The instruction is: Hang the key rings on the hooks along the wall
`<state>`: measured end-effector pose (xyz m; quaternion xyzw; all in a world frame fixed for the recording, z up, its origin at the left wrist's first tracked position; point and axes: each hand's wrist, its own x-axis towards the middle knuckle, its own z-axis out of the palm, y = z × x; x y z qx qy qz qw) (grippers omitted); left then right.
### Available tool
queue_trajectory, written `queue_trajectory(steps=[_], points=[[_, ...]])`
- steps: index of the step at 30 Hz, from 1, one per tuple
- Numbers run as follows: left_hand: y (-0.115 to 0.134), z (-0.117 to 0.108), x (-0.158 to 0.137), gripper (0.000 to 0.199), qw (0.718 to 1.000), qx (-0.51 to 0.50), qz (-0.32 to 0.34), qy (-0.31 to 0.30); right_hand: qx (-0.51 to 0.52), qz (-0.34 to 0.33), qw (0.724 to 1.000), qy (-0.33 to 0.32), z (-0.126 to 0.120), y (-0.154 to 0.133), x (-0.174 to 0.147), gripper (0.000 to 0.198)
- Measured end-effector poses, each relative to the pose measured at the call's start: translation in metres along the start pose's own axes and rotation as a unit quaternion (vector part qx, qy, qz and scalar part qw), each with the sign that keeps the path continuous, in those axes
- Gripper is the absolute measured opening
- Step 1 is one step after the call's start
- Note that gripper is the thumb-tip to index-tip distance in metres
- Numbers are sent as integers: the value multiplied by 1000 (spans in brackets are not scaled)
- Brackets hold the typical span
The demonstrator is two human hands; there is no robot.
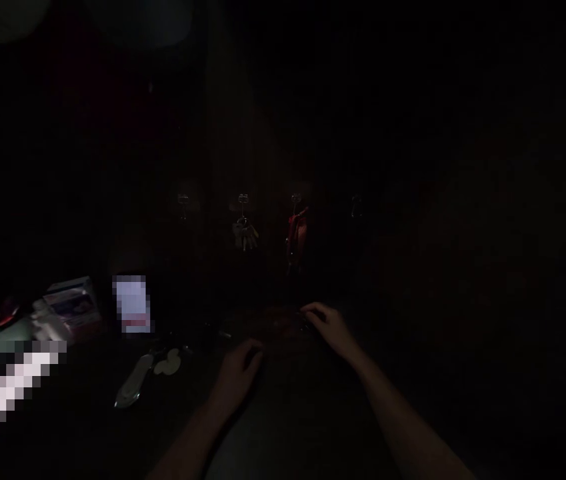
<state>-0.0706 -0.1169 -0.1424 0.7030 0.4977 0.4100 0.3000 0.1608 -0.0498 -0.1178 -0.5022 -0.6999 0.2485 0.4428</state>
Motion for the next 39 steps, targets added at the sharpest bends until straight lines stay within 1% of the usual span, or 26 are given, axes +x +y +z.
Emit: queue_trajectory(steps=[3,5,8,10,13,16,18,21,23,29,34,36,39], points=[[-3,1,-1,21,1000,8,-1,2,4,31,997,74,-6,17,-3,22],[-5,2,-1,22,1000,17,-1,1,-7,42,993,112,-9,30,-5,22],[-6,2,-1,23,1000,28,5,-4,-43,37,990,127,-10,46,-7,23],[-5,2,-2,23,999,34,12,-2,-61,30,990,122,-9,52,-7,23],[-5,3,-2,22,999,46,23,-4,-79,13,991,104,-7,51,-7,17],[-6,4,-3,22,998,58,23,-12,-128,-25,990,44,-3,45,-11,15],[-6,5,-3,23,998,65,20,-19,-165,-43,985,0,-1,40,-14,19],[-4,4,-3,23,997,69,20,-28,-205,-40,977,-45,1,34,-19,25],[-2,4,-3,23,997,67,22,-28,-220,-35,973,-66,2,31,-20,24],[-5,5,-3,22,996,77,33,-27,-193,-47,975,-96,-2,15,-22,15],[-9,6,-2,23,995,88,37,-42,-150,-61,977,-137,-4,9,-23,23],[-9,5,-2,23,994,93,37,-48,-147,-61,981,-114,-3,13,-21,21],[-10,5,-2,23,993,94,41,-51,-186,-52,981,-20,-1,24,-17,21]])
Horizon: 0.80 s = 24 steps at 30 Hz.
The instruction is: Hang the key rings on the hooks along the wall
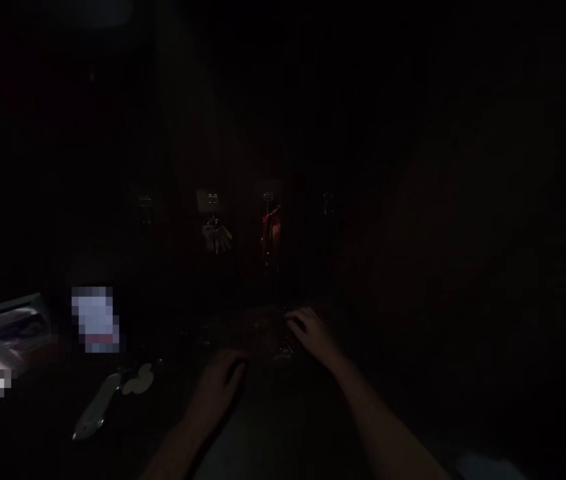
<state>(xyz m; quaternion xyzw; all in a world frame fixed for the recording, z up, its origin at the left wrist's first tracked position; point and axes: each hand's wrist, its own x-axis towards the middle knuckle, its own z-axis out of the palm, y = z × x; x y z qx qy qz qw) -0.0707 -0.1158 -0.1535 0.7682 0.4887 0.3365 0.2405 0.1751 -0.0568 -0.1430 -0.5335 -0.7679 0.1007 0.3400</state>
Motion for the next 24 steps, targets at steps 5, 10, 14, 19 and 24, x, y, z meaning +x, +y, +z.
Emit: queue_trajectory(steps=[5,10,14,19,24], points=[[0,0,0,22,1000,-2,5,0,-76,21,997,12,7,13,3,27],[5,-2,0,22,1000,-4,-7,-6,-61,3,998,-18,5,10,2,30],[6,-2,1,21,1000,-7,-7,0,-24,-11,1000,16,4,9,3,32],[3,-1,1,21,1000,-9,-6,1,-31,80,993,85,8,20,13,21],[4,-2,2,21,1000,-20,-3,5,-47,113,990,70,14,28,27,21]])
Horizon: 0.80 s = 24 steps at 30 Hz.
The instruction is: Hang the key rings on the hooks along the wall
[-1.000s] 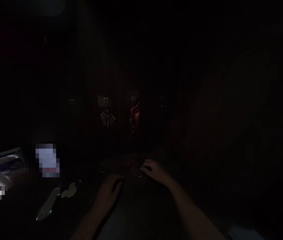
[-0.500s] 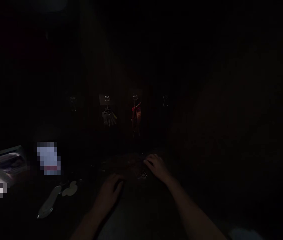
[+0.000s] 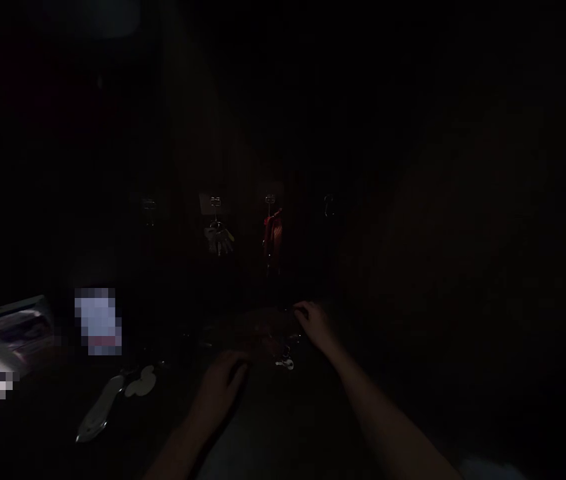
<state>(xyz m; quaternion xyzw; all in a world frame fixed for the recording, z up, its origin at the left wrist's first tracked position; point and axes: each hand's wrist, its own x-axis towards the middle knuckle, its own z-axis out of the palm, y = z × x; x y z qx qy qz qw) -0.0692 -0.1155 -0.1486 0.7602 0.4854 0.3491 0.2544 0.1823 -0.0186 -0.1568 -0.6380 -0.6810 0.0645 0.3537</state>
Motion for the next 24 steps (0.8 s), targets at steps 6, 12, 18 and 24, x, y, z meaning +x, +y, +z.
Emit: queue_trajectory(steps=[6,12,18,24], points=[[1,-1,1,20,1000,-6,3,-3,-22,41,999,-19,11,-8,17,17],[-1,-1,0,20,1000,-16,-5,-1,2,66,998,-9,18,-11,19,14],[0,-1,2,21,1000,-25,0,2,87,76,993,11,16,-6,17,11],[-5,1,2,24,1000,-18,-6,-4,207,94,973,32,-5,-8,19,7]])
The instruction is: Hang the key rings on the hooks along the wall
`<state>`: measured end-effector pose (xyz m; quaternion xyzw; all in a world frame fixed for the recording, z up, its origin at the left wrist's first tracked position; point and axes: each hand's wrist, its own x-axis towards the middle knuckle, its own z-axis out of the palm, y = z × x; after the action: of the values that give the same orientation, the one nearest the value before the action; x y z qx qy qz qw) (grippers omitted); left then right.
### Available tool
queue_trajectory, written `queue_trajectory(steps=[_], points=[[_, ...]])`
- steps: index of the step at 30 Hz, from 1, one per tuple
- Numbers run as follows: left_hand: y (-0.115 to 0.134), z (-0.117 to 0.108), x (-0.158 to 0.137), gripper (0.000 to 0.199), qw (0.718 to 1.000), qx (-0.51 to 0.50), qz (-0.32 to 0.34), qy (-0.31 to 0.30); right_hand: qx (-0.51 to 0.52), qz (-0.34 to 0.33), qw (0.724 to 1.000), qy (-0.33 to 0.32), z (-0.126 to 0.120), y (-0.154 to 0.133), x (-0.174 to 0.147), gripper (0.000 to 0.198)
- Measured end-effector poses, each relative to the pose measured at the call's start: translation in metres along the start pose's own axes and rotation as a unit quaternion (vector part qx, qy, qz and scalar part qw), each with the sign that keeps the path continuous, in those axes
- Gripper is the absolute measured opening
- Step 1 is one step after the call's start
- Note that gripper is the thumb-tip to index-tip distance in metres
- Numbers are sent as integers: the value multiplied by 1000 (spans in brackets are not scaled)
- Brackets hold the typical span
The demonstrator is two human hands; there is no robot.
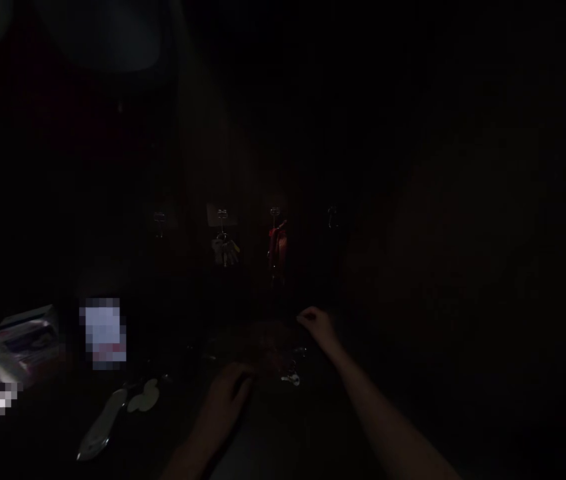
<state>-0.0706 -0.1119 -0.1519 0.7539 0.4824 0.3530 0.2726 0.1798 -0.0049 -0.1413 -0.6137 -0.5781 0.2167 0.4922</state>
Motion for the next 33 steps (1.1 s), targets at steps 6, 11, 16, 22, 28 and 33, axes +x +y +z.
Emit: queue_trajectory(steps=[6,11,16,22,28,33], points=[[-5,3,0,22,1000,0,-12,1,105,24,994,30,-35,-30,10,18],[-2,1,0,21,1000,-8,-12,-1,156,15,984,84,-66,-62,26,23],[0,0,0,22,1000,-13,-27,-10,218,-33,959,179,-91,-96,48,22],[-1,2,1,22,1000,-12,-23,-2,229,-109,934,250,-103,-125,73,20],[1,3,1,22,1000,-21,-19,2,218,-113,934,258,-102,-132,88,17],[0,2,0,21,999,-29,-16,3,214,-101,936,262,-98,-128,96,19]])
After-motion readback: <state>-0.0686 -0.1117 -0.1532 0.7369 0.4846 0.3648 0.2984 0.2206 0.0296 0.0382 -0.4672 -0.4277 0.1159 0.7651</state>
